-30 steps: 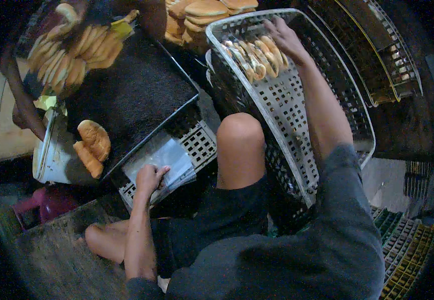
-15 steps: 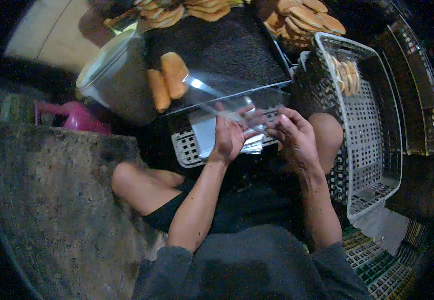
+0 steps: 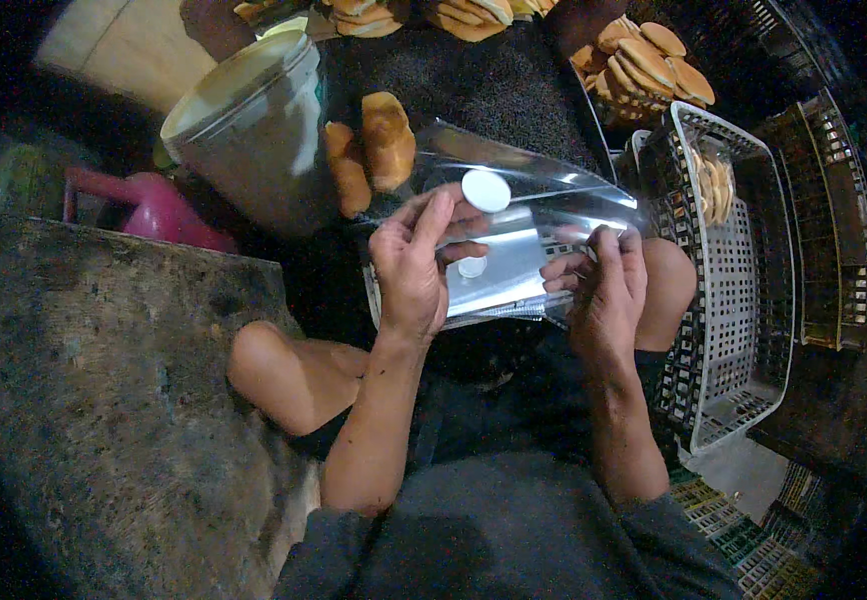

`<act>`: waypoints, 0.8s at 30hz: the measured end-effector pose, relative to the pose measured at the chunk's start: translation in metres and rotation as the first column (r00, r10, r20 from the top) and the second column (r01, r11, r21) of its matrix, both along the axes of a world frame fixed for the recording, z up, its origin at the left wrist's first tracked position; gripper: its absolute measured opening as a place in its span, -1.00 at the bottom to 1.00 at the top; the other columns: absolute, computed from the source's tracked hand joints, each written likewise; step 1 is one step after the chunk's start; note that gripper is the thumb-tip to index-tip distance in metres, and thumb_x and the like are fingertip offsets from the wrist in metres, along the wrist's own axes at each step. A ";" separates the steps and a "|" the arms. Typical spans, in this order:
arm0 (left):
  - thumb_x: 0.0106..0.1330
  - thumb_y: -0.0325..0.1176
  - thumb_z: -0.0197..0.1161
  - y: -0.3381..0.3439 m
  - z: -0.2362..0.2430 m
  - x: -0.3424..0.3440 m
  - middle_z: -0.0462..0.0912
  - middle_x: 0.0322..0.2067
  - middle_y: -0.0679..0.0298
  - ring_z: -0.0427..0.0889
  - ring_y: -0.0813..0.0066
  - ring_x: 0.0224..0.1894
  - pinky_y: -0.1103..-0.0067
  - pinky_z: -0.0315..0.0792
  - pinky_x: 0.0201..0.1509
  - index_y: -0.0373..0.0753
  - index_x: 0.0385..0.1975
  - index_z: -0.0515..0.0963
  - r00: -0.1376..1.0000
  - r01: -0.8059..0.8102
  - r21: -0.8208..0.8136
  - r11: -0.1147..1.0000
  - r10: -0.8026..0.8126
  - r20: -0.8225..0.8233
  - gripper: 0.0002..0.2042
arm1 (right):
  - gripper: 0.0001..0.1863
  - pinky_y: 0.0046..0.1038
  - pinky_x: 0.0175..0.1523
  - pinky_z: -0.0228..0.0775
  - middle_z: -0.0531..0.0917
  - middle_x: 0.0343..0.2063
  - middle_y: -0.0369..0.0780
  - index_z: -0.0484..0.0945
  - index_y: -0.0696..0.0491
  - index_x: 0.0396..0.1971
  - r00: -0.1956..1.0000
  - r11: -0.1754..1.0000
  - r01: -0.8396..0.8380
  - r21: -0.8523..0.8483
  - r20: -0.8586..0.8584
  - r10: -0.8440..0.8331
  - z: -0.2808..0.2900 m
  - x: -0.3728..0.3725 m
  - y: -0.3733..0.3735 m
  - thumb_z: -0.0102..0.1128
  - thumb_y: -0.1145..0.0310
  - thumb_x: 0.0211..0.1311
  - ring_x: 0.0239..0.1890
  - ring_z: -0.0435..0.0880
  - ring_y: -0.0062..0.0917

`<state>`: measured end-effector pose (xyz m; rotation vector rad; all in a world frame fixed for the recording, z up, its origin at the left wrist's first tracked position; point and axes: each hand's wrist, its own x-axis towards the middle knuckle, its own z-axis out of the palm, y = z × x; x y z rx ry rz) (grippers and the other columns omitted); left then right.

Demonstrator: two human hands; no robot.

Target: The person sits on the floor and repeatedly picks up buns, places them into clear plastic bags, and arranges the packaged buns into a white plastic basket. Another person is visible in the background handling similar buns.

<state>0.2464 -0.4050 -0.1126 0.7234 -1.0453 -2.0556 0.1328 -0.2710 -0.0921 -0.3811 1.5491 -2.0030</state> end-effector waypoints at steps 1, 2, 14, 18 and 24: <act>0.34 -0.25 0.13 0.001 0.005 -0.004 0.66 -0.26 0.13 0.67 0.33 -0.23 0.51 0.60 -0.35 -0.34 -0.15 0.53 1.000 0.018 0.045 0.999 -0.017 -0.021 -0.73 | -0.72 -0.43 -0.39 0.56 0.57 -0.29 -0.06 0.21 0.12 -0.07 1.000 0.999 -0.024 0.034 -0.010 0.024 -0.003 0.002 0.002 -0.15 0.22 0.43 -0.47 0.63 -0.43; 0.34 -0.26 0.14 0.000 0.011 -0.008 0.66 -0.27 0.13 0.67 0.35 -0.25 0.52 0.60 -0.36 -0.34 -0.16 0.54 0.998 0.038 0.078 0.996 -0.035 -0.046 -0.74 | -0.70 -0.44 -0.39 0.56 0.58 -0.30 -0.07 0.24 0.14 -0.08 0.999 0.997 -0.045 0.057 -0.023 0.047 -0.002 0.004 0.002 -0.13 0.21 0.42 -0.48 0.62 -0.45; 0.24 -0.12 0.25 -0.122 -0.022 0.070 0.60 -0.09 0.22 0.60 0.27 -0.13 0.39 0.46 0.06 -0.22 0.09 0.40 0.778 -0.629 0.001 0.778 0.629 0.003 -0.52 | -0.70 -0.52 -0.31 0.51 0.65 -0.29 -0.14 0.37 0.15 -0.01 0.961 0.997 -0.059 0.041 -0.268 0.068 -0.002 -0.032 -0.061 0.03 0.32 0.35 -0.35 0.67 -0.50; 0.33 0.01 0.10 -0.134 -0.065 0.054 0.50 0.04 0.08 0.55 0.22 -0.01 0.32 0.46 0.09 -0.26 0.19 0.21 0.928 -0.366 -0.132 0.921 0.373 0.027 -0.42 | -0.74 -0.52 -0.28 0.50 0.64 -0.33 -0.14 0.44 0.18 -0.10 0.922 0.967 0.170 0.191 -0.377 -0.087 -0.036 -0.091 -0.051 0.04 0.32 0.35 -0.36 0.65 -0.54; 0.45 0.02 -0.12 -0.138 -0.073 0.035 0.64 -0.26 0.04 0.66 0.34 -0.34 0.49 0.58 -0.34 -0.40 -0.16 0.46 0.637 -0.558 -0.487 0.671 0.723 0.266 -0.51 | -0.77 -0.53 -0.22 0.43 0.62 -0.39 -0.22 0.52 0.18 -0.24 0.858 0.959 0.058 0.278 -0.504 0.094 -0.058 -0.085 -0.055 0.08 0.30 0.32 -0.31 0.61 -0.56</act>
